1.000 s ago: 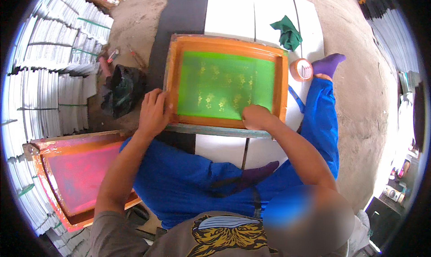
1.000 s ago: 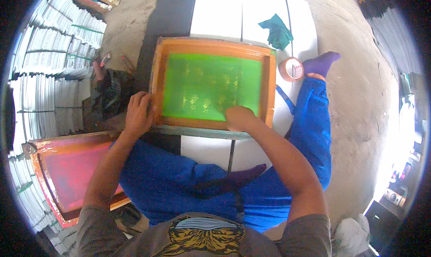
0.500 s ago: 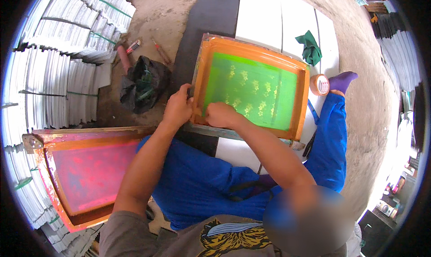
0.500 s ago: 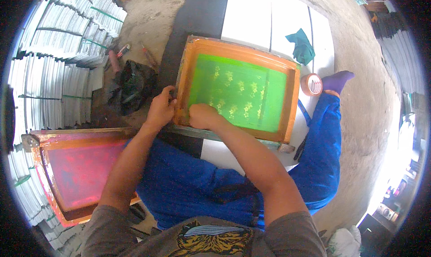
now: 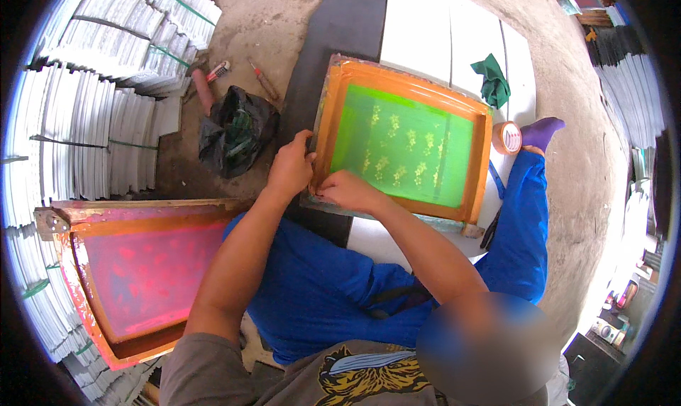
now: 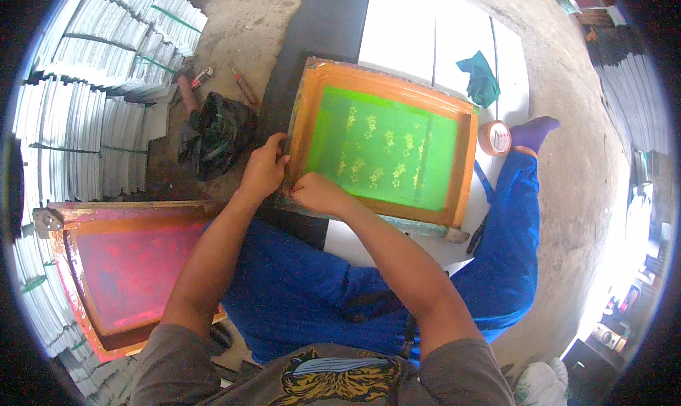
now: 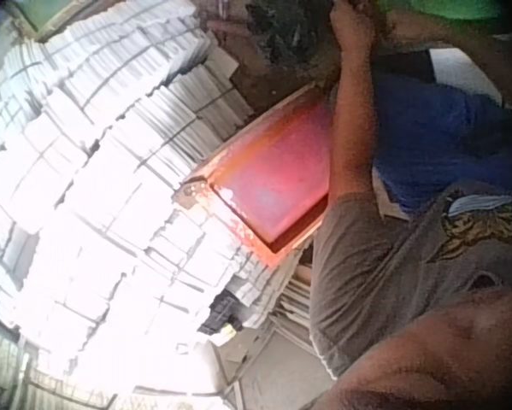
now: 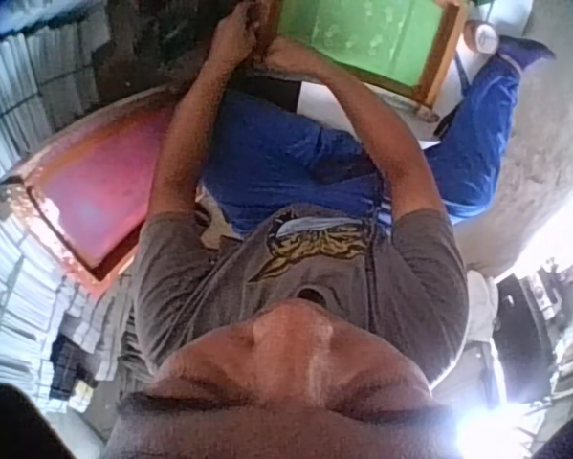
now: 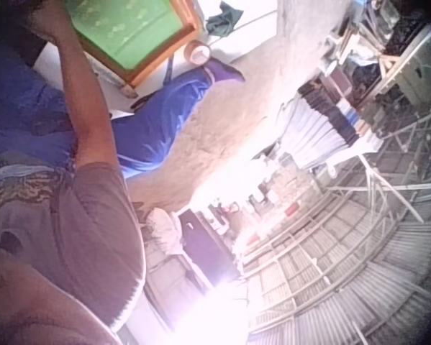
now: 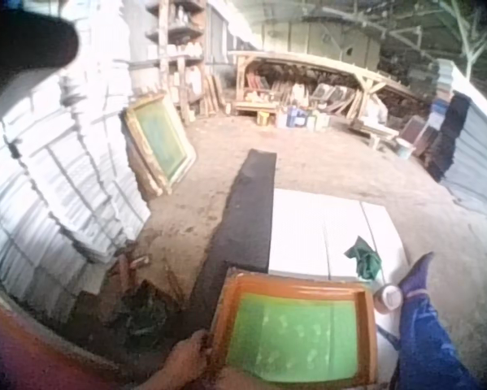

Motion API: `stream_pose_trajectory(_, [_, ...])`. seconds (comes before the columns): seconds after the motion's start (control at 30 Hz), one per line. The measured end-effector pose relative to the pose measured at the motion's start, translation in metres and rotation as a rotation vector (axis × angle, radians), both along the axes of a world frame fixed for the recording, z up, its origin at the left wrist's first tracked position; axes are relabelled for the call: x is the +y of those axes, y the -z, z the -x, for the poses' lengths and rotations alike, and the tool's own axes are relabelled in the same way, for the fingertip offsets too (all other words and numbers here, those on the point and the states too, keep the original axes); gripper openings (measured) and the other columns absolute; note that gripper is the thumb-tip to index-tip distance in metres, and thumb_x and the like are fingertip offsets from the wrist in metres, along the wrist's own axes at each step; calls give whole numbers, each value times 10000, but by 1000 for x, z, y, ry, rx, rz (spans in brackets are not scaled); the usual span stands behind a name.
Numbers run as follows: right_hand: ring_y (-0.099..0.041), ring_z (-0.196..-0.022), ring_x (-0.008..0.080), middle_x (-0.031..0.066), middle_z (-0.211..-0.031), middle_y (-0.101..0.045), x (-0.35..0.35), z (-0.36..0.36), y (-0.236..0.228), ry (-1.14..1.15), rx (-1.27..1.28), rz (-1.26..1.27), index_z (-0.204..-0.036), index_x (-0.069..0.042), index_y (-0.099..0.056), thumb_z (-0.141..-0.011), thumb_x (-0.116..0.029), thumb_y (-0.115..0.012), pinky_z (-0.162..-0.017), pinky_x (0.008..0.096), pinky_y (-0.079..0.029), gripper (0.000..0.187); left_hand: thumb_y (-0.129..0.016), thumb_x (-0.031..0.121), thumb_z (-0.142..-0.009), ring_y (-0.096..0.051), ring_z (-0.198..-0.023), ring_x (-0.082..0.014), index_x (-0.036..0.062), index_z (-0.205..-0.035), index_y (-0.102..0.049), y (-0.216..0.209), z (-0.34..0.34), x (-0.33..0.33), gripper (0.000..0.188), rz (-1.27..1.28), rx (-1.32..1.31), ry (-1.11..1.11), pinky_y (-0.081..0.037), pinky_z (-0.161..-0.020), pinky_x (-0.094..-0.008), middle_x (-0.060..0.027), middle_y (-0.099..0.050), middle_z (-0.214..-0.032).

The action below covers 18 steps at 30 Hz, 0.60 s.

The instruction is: The person sits on the floor and applies orange tape around the edges of a green screen printing frame. They repeatedly tear off pieces of tape, press them along the frame's perimeter, and smooth them down to secure the edges.

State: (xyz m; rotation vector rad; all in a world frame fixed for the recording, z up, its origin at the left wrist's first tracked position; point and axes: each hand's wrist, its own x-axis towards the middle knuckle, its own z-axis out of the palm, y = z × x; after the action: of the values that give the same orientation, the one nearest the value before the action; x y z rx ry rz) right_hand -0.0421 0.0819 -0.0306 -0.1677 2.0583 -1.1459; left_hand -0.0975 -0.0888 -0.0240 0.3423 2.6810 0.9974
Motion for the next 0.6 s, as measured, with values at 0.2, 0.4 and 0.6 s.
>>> stream_pose_trajectory(0.2, [-685,-897,445,288,-926,-701,8,-22,12,102,125,8,-941,44,-730,-889,-295,-564,-841,505,-530,381,-685,65,-916,-650,-991,-462,55,-1339,-540,-12,2,7,447,12,-120,-19,-511,-844,-527,-249,-687,-1032])
stream_pose_trajectory(0.4, [-676,-934,494,336,-960,-684,59,-34,-14,54,89,-254,-943,75,-719,-923,-311,-518,-895,556,-525,436,-691,73,-911,-654,-1014,-436,73,-1345,-546,-9,-2,6,458,28,-85,-43,-517,-865,-509,-228,-684,-1046])
stream_pose_trajectory(0.6, [-674,-916,511,340,-952,-684,136,-72,-33,93,65,-401,-902,77,-722,-938,-331,-505,-887,561,-526,463,-703,85,-896,-609,-1109,-412,83,-1321,-585,-13,-10,15,441,172,150,4,-503,-958,-490,-209,-612,-1259])
